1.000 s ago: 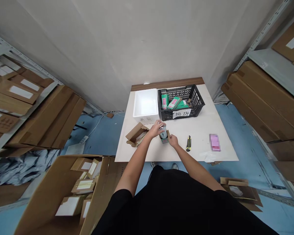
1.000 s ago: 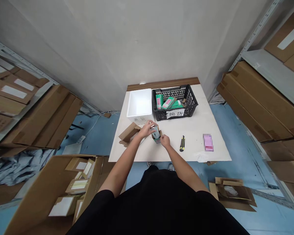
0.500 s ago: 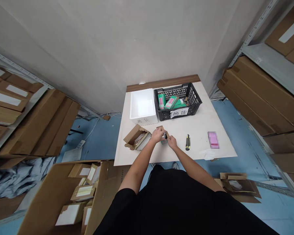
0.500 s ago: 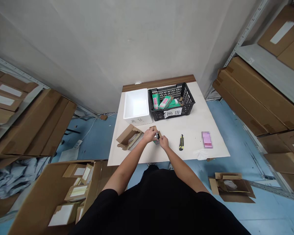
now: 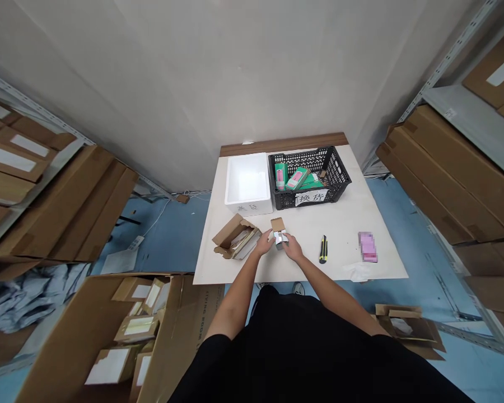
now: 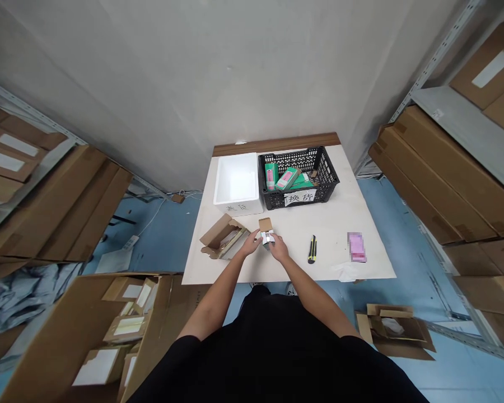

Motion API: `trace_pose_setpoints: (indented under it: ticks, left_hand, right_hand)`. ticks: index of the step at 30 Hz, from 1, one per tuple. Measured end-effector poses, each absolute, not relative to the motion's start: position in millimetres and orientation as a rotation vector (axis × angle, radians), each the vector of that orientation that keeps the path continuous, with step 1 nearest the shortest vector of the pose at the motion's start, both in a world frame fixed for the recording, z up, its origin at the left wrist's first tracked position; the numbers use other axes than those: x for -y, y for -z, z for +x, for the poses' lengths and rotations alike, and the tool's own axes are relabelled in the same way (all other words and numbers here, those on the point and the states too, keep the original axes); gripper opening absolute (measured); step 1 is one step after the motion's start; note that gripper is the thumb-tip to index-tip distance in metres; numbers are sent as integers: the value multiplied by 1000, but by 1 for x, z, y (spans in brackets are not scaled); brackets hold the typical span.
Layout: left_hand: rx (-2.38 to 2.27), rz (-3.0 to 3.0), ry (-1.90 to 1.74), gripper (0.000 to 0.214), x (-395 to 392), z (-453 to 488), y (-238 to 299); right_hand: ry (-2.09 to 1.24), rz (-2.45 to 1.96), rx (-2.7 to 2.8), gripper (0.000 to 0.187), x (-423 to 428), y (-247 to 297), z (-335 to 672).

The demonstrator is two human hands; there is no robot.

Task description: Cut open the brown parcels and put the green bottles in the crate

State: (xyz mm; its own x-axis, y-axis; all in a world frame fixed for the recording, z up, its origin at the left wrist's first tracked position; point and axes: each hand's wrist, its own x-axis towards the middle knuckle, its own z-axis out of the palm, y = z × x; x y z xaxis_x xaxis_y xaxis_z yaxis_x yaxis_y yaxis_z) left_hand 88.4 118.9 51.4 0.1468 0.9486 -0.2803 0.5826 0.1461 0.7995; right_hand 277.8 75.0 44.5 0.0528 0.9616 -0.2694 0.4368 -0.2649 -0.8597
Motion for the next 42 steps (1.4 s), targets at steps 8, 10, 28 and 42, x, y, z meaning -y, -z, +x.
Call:
trace_pose_setpoints:
  ticks: [8, 10, 28, 42]
  left_hand:
    - [-1350, 1510, -657, 45, -104, 97, -60]
    - [-1362, 1521, -663, 45, -99, 98, -62]
    - [-1478, 1591, -692, 41, -95, 102, -38]
    - [-1411, 975, -810, 72, -124, 120, 13]
  right_hand:
    - [-1289, -1603, 1295, 42, -84, -46, 300]
    - [-1309, -1570, 1263, 45, -81, -43, 304]
    - [-1303, -1508, 1202, 28, -80, -21, 301]
    - [-1452, -1564, 750, 63, -114, 3, 279]
